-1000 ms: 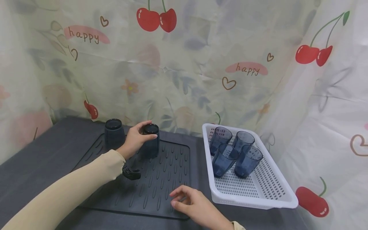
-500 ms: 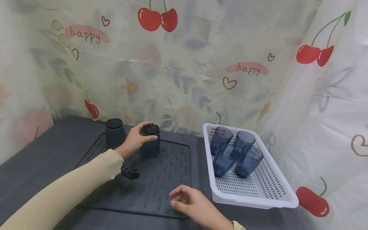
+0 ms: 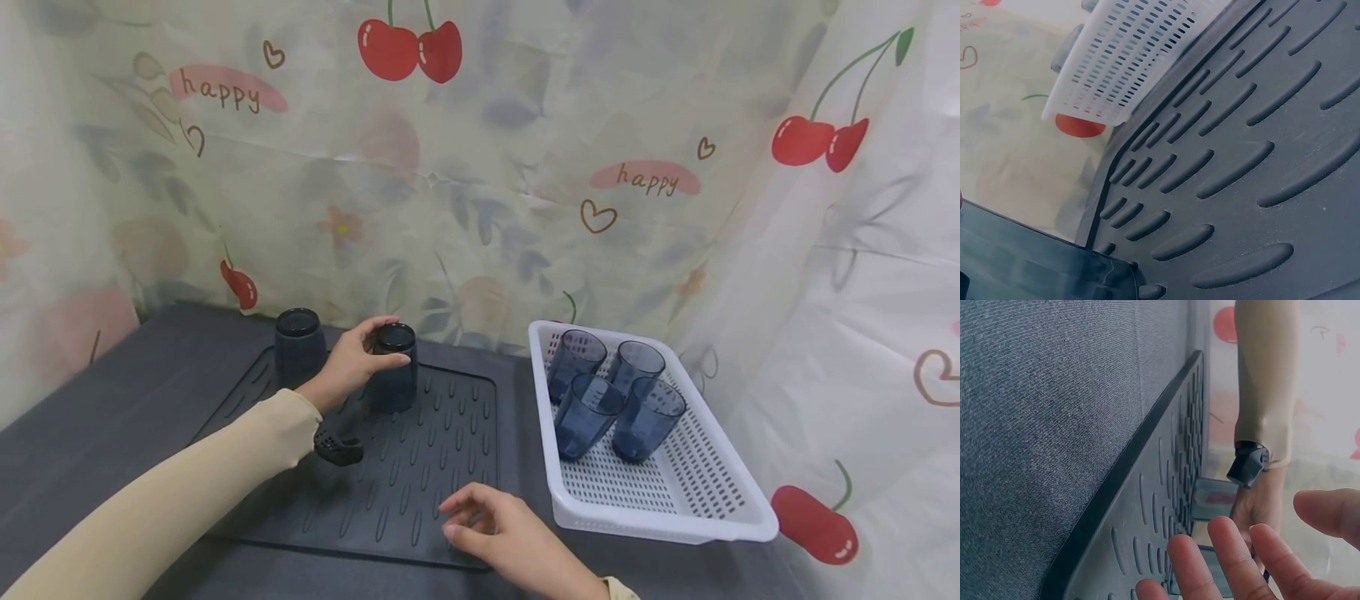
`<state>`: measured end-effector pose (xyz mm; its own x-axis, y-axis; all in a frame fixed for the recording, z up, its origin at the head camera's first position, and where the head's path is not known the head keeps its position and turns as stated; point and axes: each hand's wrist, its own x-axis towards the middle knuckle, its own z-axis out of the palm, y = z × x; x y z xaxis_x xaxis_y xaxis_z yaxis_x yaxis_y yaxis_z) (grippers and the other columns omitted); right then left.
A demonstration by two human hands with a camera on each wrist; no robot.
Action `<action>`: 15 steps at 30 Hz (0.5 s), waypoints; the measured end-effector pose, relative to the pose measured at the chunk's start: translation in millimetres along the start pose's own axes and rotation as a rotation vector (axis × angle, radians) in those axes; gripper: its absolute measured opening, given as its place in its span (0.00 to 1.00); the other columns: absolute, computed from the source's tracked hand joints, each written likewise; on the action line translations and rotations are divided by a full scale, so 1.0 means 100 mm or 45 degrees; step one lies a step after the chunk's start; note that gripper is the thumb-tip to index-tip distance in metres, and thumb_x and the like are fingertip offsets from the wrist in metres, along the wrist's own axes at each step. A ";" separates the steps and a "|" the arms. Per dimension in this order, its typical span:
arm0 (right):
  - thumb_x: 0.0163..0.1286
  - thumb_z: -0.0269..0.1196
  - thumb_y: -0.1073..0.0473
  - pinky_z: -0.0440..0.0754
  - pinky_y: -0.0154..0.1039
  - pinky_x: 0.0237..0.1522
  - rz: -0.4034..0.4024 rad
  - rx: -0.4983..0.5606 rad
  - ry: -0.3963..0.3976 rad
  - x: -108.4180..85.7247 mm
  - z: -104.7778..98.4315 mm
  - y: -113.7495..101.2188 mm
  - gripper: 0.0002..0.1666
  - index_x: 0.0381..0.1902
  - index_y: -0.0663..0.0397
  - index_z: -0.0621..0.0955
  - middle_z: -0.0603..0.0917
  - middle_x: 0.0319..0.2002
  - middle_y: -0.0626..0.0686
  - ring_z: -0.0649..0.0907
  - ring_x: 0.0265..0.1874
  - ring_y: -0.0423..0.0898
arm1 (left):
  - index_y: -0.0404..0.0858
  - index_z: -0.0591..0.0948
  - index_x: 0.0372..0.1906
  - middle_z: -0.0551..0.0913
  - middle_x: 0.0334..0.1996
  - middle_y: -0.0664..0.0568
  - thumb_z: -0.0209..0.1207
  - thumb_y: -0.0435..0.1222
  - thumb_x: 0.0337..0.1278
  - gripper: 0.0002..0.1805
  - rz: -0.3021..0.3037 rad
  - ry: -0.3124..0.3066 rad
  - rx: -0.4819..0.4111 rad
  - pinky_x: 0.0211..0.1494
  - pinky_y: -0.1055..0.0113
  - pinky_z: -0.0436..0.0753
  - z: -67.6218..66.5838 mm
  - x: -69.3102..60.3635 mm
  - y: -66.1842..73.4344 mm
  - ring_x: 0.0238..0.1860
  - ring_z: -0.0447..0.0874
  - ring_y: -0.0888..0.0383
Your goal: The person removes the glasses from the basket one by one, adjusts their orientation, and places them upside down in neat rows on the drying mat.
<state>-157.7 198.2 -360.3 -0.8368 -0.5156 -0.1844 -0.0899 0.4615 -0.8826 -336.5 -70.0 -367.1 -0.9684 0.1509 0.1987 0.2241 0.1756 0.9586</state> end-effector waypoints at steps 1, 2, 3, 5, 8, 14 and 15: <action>0.71 0.60 0.52 0.80 0.34 0.39 -0.002 0.000 0.000 0.00 0.00 0.00 0.19 0.54 0.57 0.78 0.84 0.46 0.54 0.83 0.44 0.47 | 0.47 0.68 0.69 0.68 0.69 0.49 0.70 0.36 0.52 0.37 -0.002 0.001 0.002 0.66 0.51 0.72 0.00 0.00 0.00 0.69 0.67 0.50; 0.71 0.60 0.52 0.80 0.34 0.39 -0.005 0.000 0.000 0.00 0.00 0.00 0.19 0.54 0.57 0.78 0.84 0.46 0.54 0.83 0.44 0.47 | 0.47 0.68 0.69 0.67 0.69 0.49 0.70 0.36 0.52 0.38 -0.004 0.001 0.004 0.66 0.51 0.72 0.00 -0.01 0.00 0.69 0.67 0.50; 0.71 0.60 0.52 0.80 0.34 0.39 -0.003 0.005 -0.002 0.00 0.01 0.00 0.19 0.54 0.57 0.78 0.84 0.45 0.54 0.83 0.44 0.47 | 0.47 0.68 0.69 0.67 0.69 0.49 0.70 0.36 0.52 0.38 -0.006 0.001 0.004 0.66 0.51 0.72 0.00 -0.01 0.00 0.69 0.67 0.50; 0.71 0.60 0.52 0.80 0.34 0.39 -0.007 0.011 -0.006 0.00 0.00 -0.01 0.19 0.54 0.58 0.78 0.84 0.45 0.55 0.83 0.43 0.48 | 0.48 0.68 0.69 0.67 0.69 0.49 0.70 0.36 0.52 0.38 -0.008 0.001 0.007 0.66 0.50 0.72 0.00 -0.01 0.00 0.69 0.67 0.50; 0.71 0.60 0.51 0.80 0.33 0.39 -0.025 0.000 -0.006 -0.02 0.00 -0.03 0.20 0.53 0.58 0.78 0.84 0.45 0.56 0.84 0.44 0.48 | 0.48 0.69 0.69 0.67 0.70 0.49 0.70 0.36 0.52 0.38 -0.005 0.001 0.003 0.66 0.50 0.72 0.00 -0.01 -0.01 0.69 0.67 0.50; 0.71 0.60 0.52 0.80 0.33 0.40 -0.076 -0.025 0.005 -0.05 -0.02 -0.06 0.19 0.54 0.58 0.78 0.84 0.47 0.59 0.84 0.46 0.50 | 0.48 0.68 0.69 0.65 0.71 0.50 0.70 0.36 0.52 0.38 -0.003 -0.005 -0.010 0.67 0.51 0.71 0.00 0.00 -0.01 0.71 0.65 0.51; 0.71 0.60 0.52 0.80 0.33 0.40 -0.079 -0.022 0.006 -0.05 -0.02 -0.07 0.19 0.54 0.58 0.78 0.84 0.47 0.59 0.84 0.46 0.51 | 0.47 0.68 0.69 0.65 0.71 0.50 0.70 0.36 0.51 0.38 -0.003 -0.004 -0.013 0.67 0.51 0.71 -0.01 0.00 -0.01 0.71 0.65 0.51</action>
<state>-153.7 199.1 -352.4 -0.8317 -0.5404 -0.1275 -0.1510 0.4412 -0.8846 -337.0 -70.6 -367.8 -0.9685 0.1533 0.1962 0.2209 0.1660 0.9611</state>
